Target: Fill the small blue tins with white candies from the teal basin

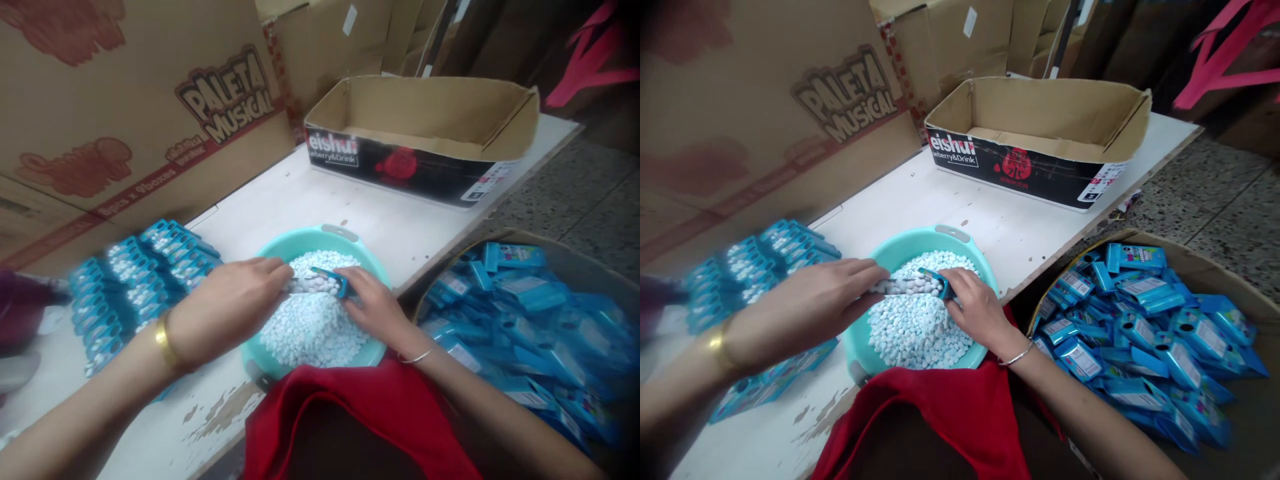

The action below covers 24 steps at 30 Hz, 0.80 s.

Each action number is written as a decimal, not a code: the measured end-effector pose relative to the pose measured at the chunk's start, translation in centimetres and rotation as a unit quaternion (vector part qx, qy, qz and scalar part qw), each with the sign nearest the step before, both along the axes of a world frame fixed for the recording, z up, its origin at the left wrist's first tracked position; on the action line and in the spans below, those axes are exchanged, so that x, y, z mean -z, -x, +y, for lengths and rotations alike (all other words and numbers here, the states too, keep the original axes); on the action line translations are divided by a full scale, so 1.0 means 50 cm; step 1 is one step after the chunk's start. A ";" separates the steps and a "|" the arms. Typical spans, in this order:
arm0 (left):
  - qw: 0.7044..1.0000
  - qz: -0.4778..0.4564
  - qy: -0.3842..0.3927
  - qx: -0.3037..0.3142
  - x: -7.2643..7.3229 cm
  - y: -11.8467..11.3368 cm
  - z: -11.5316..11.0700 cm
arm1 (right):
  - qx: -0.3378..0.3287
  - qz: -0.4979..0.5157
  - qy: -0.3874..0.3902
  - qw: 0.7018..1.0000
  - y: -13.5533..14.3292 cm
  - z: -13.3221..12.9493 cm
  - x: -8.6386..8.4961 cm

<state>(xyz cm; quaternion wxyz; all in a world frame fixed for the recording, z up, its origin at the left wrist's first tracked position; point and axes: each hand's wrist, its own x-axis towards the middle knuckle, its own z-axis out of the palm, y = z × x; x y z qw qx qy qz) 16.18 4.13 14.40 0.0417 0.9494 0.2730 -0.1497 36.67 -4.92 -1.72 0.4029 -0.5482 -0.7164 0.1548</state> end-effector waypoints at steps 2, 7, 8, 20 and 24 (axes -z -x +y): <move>0.998 0.046 -0.034 0.015 -0.025 -0.031 -0.018 | 0.000 0.001 -0.003 1.000 0.000 0.001 0.001; 0.998 0.020 -0.052 0.034 -0.073 -0.040 -0.024 | -0.014 0.043 0.010 0.999 -0.004 0.003 0.000; 0.998 -0.003 -0.050 0.026 -0.074 -0.028 -0.015 | -0.020 0.064 0.015 0.998 -0.004 0.003 -0.002; 0.919 -0.303 0.223 -0.118 0.166 0.050 -0.031 | -0.105 0.210 0.111 0.966 0.052 -0.010 -0.015; 0.920 -0.318 0.096 -0.206 0.135 0.114 -0.036 | -0.092 0.162 0.104 0.977 0.052 -0.014 0.004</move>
